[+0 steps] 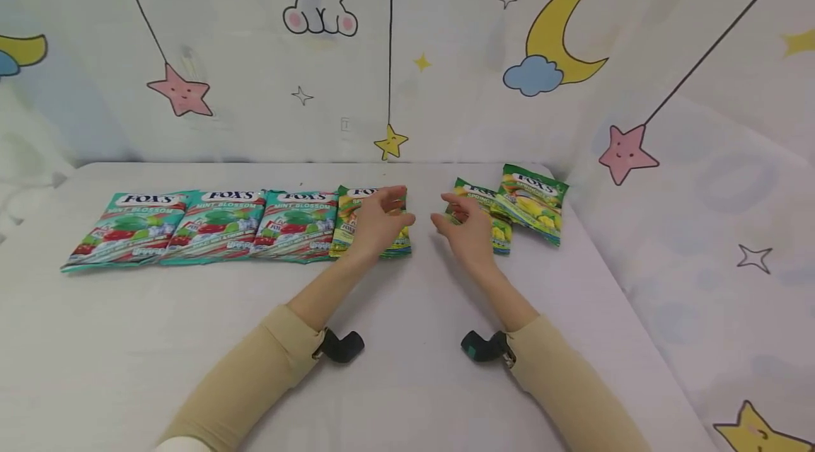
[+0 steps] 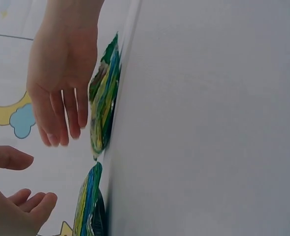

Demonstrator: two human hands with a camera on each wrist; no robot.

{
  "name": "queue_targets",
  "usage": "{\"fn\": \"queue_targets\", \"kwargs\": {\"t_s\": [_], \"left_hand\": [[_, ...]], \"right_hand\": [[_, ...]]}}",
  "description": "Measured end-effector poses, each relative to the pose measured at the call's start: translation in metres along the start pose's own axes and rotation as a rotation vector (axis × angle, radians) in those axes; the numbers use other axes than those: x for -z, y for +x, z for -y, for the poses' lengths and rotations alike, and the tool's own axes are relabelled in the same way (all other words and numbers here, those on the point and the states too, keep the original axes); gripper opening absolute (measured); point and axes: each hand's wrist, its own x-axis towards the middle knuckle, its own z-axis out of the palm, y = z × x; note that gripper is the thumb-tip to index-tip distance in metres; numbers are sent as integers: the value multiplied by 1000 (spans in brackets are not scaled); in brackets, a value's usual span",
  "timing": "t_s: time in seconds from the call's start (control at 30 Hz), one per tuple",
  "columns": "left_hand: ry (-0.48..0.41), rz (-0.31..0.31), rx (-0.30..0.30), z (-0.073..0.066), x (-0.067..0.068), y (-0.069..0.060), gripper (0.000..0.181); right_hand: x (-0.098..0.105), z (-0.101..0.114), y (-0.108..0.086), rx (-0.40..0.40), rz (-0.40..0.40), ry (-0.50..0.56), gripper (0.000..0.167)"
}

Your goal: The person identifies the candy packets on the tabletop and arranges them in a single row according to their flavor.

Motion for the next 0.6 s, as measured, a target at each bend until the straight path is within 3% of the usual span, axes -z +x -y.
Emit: {"fn": "queue_targets", "kwargs": {"t_s": [0.23, 0.6], "left_hand": [[-10, 11, 0, 0, -26, 7, 48], [-11, 70, 24, -2, -55, 16, 50]], "right_hand": [[22, -9, -1, -65, -99, -44, 40], [49, -22, -4, -146, -137, -120, 34]]}}
